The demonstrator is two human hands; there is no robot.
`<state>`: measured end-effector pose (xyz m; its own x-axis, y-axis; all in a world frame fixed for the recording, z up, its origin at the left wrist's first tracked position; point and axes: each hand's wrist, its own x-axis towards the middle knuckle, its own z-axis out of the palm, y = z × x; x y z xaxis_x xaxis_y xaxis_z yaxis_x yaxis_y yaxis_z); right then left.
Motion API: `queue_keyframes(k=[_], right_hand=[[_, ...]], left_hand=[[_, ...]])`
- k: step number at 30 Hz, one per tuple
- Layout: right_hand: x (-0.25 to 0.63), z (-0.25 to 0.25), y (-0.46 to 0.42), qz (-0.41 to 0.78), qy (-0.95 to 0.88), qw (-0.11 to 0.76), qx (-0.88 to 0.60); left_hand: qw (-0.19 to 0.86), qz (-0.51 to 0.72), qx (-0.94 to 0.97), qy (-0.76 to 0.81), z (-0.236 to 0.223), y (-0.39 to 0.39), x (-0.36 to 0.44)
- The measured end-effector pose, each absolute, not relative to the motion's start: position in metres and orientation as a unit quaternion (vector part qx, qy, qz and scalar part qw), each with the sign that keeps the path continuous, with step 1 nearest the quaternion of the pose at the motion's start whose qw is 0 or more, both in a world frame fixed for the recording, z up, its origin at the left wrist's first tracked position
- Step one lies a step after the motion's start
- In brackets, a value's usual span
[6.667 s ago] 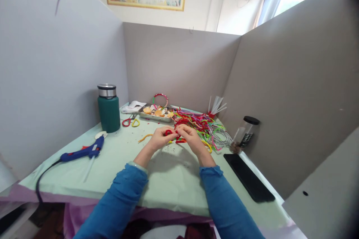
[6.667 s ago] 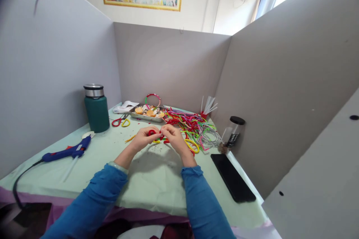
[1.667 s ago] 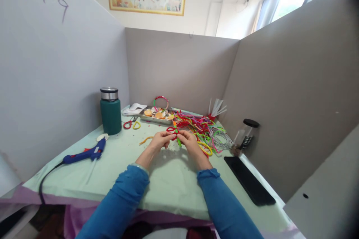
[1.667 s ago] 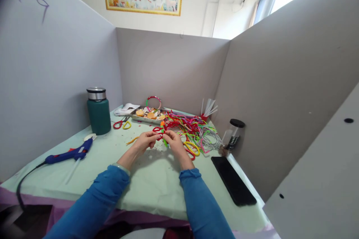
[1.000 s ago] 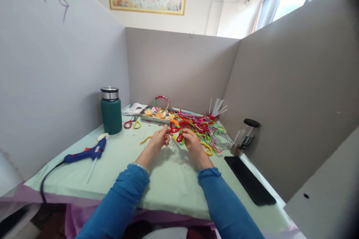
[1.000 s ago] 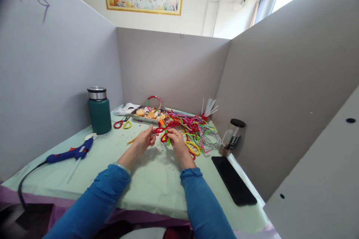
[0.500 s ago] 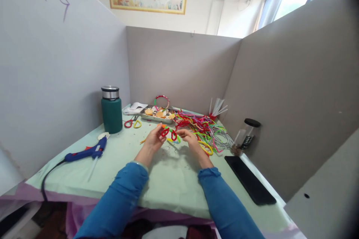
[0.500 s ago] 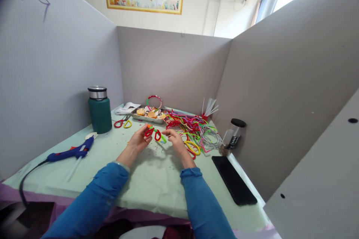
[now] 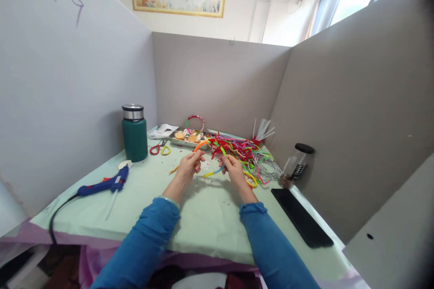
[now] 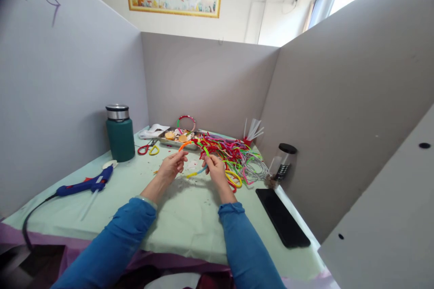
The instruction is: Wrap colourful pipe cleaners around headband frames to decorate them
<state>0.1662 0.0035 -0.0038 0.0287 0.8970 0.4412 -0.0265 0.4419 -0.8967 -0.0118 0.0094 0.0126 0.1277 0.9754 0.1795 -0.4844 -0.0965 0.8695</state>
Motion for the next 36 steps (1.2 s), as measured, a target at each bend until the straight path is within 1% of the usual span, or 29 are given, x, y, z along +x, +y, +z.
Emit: queue_keyframes(k=[2, 5, 7, 9, 11, 14, 18, 23, 27, 32, 36], right_hand=[[0.168, -0.003, 0.004, 0.411, -0.549, 0.634, -0.358], [0.171, -0.002, 0.004, 0.439, -0.503, 0.656, -0.352], [0.172, -0.001, 0.003, 0.448, -0.491, 0.66, -0.349], [0.172, 0.0, 0.002, 0.455, -0.49, 0.657, -0.348], [0.171, 0.0, 0.002, 0.459, -0.492, 0.651, -0.351], [0.17, -0.001, 0.004, 0.466, -0.49, 0.639, -0.367], [0.17, -0.004, 0.005, 0.478, -0.484, 0.626, -0.381], [0.17, -0.006, 0.006, 0.464, -0.505, 0.615, -0.388], [0.172, -0.01, 0.01, 0.415, -0.528, 0.625, -0.398], [0.173, -0.012, 0.011, 0.273, -0.57, 0.644, -0.43], [0.174, -0.008, 0.007, 0.161, -0.617, 0.655, -0.405]], left_hand=[[0.57, 0.62, 0.45, 0.298, 0.012, 0.011, -0.013], [0.554, 0.655, 0.42, 0.295, 0.014, 0.012, -0.018], [0.535, 0.674, 0.4, 0.315, 0.015, 0.012, -0.021], [0.518, 0.666, 0.404, 0.354, 0.016, 0.011, -0.021], [0.524, 0.626, 0.433, 0.381, 0.015, 0.01, -0.019], [0.553, 0.572, 0.479, 0.37, 0.013, 0.01, -0.016], [0.591, 0.568, 0.462, 0.339, 0.009, 0.013, -0.018], [0.596, 0.566, 0.462, 0.332, 0.006, 0.016, -0.021], [0.566, 0.581, 0.462, 0.358, 0.006, 0.017, -0.021], [0.469, 0.633, 0.502, 0.356, 0.009, 0.017, -0.017], [0.445, 0.66, 0.511, 0.326, 0.009, 0.018, -0.016]])
